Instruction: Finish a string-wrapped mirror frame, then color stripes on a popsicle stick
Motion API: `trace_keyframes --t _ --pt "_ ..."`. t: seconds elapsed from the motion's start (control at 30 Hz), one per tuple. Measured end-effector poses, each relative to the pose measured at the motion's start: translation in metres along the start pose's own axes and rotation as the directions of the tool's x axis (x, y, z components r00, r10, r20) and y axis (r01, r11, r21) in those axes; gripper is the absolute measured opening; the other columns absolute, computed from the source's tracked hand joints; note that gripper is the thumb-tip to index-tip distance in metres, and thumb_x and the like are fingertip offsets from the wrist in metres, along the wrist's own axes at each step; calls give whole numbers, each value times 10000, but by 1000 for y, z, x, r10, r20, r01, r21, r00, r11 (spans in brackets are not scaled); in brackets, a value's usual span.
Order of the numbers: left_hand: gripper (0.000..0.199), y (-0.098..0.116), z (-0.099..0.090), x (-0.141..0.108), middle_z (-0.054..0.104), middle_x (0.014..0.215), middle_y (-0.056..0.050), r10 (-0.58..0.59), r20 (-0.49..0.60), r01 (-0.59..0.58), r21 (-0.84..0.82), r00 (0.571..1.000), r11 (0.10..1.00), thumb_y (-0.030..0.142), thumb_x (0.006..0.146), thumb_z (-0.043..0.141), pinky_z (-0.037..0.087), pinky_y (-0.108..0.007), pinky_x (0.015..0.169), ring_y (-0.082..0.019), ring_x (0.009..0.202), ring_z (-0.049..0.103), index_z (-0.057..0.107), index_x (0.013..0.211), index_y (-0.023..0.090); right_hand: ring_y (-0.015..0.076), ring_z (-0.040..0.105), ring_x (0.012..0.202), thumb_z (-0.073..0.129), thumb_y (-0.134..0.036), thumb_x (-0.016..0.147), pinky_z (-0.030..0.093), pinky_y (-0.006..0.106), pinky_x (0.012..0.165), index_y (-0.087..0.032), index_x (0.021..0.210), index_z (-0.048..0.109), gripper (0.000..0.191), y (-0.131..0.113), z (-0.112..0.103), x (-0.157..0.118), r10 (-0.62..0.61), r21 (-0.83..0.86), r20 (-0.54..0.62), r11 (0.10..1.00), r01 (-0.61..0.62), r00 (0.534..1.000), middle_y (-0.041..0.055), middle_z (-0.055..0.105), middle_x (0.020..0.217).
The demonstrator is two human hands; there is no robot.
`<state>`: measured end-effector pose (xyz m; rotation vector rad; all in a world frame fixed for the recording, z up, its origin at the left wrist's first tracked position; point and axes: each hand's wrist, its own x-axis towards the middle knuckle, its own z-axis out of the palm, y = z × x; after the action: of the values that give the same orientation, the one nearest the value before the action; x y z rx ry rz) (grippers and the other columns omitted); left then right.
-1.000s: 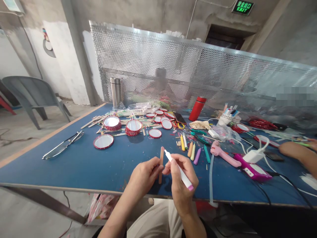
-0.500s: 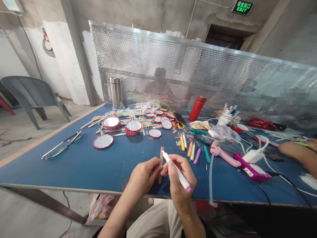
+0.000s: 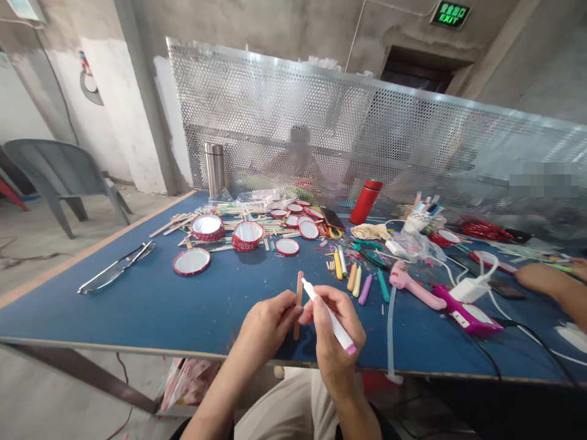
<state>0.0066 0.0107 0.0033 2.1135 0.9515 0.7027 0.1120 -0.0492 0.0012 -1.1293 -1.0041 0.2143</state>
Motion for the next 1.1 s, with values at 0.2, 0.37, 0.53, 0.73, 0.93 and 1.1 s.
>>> trace_keyframes --t 0.2,0.37,0.53,0.73,0.93,1.1 --pt "254 1 -1 -1 466 564 60 3 -3 -3 8 1000 1000 342 859 404 295 -208 530 -107 527 422 365 638 224 99 570 480 549 -262 892 487 206 488 -187 910 612 100 -1 -1 1 5 1 -44 1000 -5 999 -57 571 555" --pt "255 0 0 -2 495 562 55 5 -2 -5 -5 1000 1000 344 867 391 306 -208 525 -108 513 438 370 642 226 112 610 547 554 -257 890 518 233 545 -190 923 613 96 1 -1 0 -20 -2 17 1000 20 1000 -15 647 668" --pt "259 0 0 -1 494 550 58 7 -6 -7 -2 1000 1000 343 868 394 310 -204 520 -104 499 439 373 638 226 109 608 534 550 -245 891 517 227 529 -195 927 613 88 0 -1 1 -21 -2 -3 1000 21 1000 -24 643 655" --pt "263 0 -1 -1 493 552 58 11 -6 -11 -2 1000 1000 347 868 396 303 -208 516 -105 502 436 374 636 226 103 595 509 553 -227 890 509 217 507 -197 924 610 73 0 0 1 -38 29 -7 999 39 999 -47 612 598" --pt "250 0 0 -1 538 558 48 16 1 -16 -25 1000 1000 325 874 389 328 -206 534 -109 522 469 393 645 225 113 607 539 561 -228 888 526 241 546 -192 950 614 90 3 0 0 -56 10 13 998 56 998 -26 644 638" --pt "249 0 0 -1 528 548 54 10 3 -10 -31 1000 999 321 876 389 322 -202 515 -104 491 448 395 646 227 114 610 546 560 -235 888 525 242 551 -191 957 612 97 3 0 0 -55 7 26 998 55 998 -20 649 660"
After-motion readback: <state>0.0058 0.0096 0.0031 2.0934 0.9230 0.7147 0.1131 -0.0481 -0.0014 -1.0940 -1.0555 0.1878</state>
